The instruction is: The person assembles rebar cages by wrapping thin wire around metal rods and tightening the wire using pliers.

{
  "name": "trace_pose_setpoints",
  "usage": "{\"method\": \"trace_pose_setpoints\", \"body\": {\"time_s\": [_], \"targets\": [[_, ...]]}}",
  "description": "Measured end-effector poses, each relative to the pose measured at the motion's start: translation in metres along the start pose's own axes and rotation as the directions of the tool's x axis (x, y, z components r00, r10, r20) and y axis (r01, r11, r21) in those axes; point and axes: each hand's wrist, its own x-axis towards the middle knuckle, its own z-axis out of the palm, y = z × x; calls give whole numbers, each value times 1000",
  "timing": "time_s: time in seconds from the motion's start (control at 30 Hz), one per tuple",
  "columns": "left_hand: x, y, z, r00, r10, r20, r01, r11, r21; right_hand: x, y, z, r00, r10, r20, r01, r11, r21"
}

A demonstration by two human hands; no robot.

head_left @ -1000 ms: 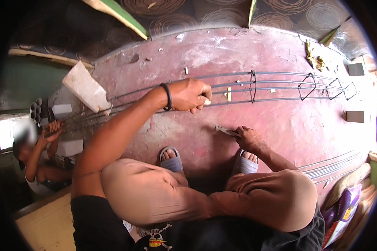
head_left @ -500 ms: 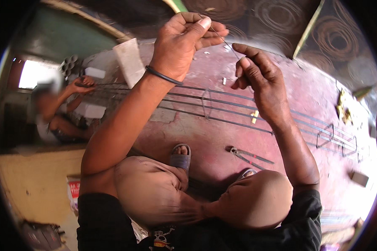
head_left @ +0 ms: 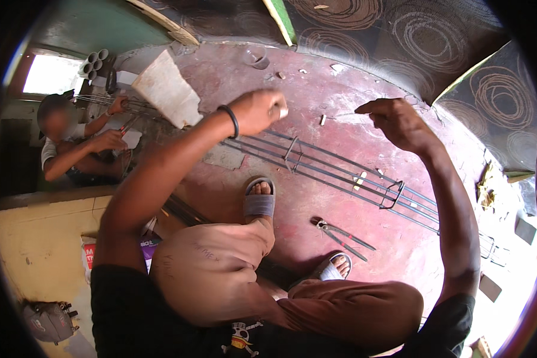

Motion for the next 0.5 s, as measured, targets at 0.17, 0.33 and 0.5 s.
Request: {"method": "trace_pose_setpoints", "body": {"time_s": [0.17,0.33,0.5], "targets": [[12,-19,50,978,-34,206,68,985,-156,28,66,47,938,205,280,-233,970,71],[-6,-29,56,992,-16,127,53,954,-295,42,89,80,924,184,336,-279,924,262],[-22,-36,66,998,14,55,7,930,-366,58,103,118,909,-48,414,-290,641,711]]}}
